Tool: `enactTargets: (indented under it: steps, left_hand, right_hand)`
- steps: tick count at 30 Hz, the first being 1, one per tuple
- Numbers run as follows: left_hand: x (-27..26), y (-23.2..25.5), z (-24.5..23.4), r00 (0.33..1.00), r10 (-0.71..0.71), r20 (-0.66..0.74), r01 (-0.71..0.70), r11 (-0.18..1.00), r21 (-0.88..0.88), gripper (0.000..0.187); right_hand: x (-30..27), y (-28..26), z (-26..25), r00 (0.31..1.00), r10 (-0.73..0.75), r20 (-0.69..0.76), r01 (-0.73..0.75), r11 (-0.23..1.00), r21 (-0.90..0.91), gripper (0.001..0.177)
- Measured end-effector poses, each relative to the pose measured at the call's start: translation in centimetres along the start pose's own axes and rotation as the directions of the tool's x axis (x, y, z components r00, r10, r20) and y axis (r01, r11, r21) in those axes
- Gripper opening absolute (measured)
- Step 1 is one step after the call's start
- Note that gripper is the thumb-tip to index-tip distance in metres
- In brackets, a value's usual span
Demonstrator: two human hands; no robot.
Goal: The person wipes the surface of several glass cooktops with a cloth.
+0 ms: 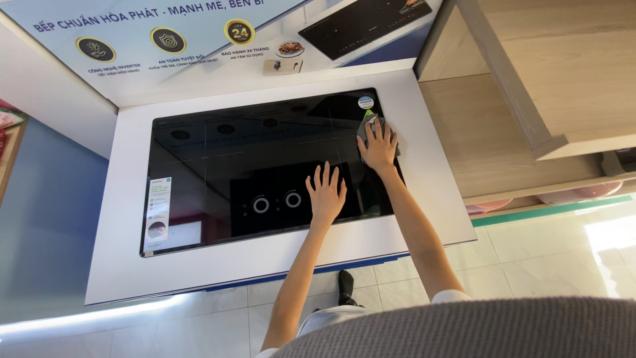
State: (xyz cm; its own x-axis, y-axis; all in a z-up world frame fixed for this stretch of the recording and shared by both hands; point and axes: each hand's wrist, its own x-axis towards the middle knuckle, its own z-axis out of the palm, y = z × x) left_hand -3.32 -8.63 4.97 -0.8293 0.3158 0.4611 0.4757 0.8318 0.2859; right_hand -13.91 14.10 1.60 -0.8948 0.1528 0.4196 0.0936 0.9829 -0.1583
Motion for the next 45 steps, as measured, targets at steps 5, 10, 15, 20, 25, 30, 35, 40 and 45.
enactTargets:
  steps: [5, 10, 15, 20, 25, 30, 35, 40, 45]
  left_hand:
    - [-0.2, 0.0, 0.2, 1.0, 0.009, 0.011, -0.009, 1.0, -0.01, 0.046]
    - [-0.7, -0.4, 0.8, 1.0, 0.025, -0.001, -0.025, 1.0, -0.008, 0.045]
    - [-1.4, -0.5, 1.5, 1.0, 0.029, 0.0, -0.029, 1.0, 0.011, 0.045]
    - [-1.2, -0.2, 0.9, 1.0, 0.022, 0.016, -0.023, 0.999, 0.027, 0.046]
    - [-0.9, 0.0, 0.3, 0.999, 0.009, 0.035, -0.008, 1.0, -0.027, 0.045]
    - [-1.2, 0.2, -0.2, 0.999, 0.016, -0.04, -0.018, 0.999, -0.032, 0.043]
    - [-0.9, 0.1, -0.4, 0.999, 0.013, -0.031, -0.014, 1.0, -0.027, 0.043]
    - [-0.8, 0.1, -0.8, 0.999, 0.028, 0.02, -0.027, 0.998, -0.054, 0.044]
    - [-0.2, 0.2, -1.5, 0.999, 0.014, 0.041, -0.011, 0.997, -0.077, 0.044]
  right_hand:
    - [-6.8, -1.4, -4.2, 0.999, -0.014, -0.049, 0.013, 1.0, -0.015, 0.059]
    - [-14.8, -2.9, -8.8, 0.997, -0.015, -0.075, 0.018, 0.999, 0.033, 0.056]
    - [-17.2, -3.5, -10.0, 0.999, -0.015, -0.038, 0.016, 1.0, 0.016, 0.058]
    - [-13.8, -3.2, -7.6, 0.997, -0.065, -0.03, 0.066, 0.998, 0.019, 0.058]
    - [-6.1, -3.0, -3.1, 0.993, -0.098, 0.072, 0.097, 0.995, 0.009, 0.061]
    - [1.4, -3.2, 0.5, 0.988, -0.117, 0.102, 0.114, 0.993, 0.034, 0.063]
    - [8.8, -3.8, 1.4, 0.97, -0.128, 0.205, 0.12, 0.992, 0.049, 0.067]
    - [12.7, -4.5, 2.0, 0.962, -0.118, 0.244, 0.123, 0.992, -0.002, 0.067]
    - [13.3, -4.3, 2.6, 0.968, -0.112, 0.225, 0.106, 0.994, 0.038, 0.067]
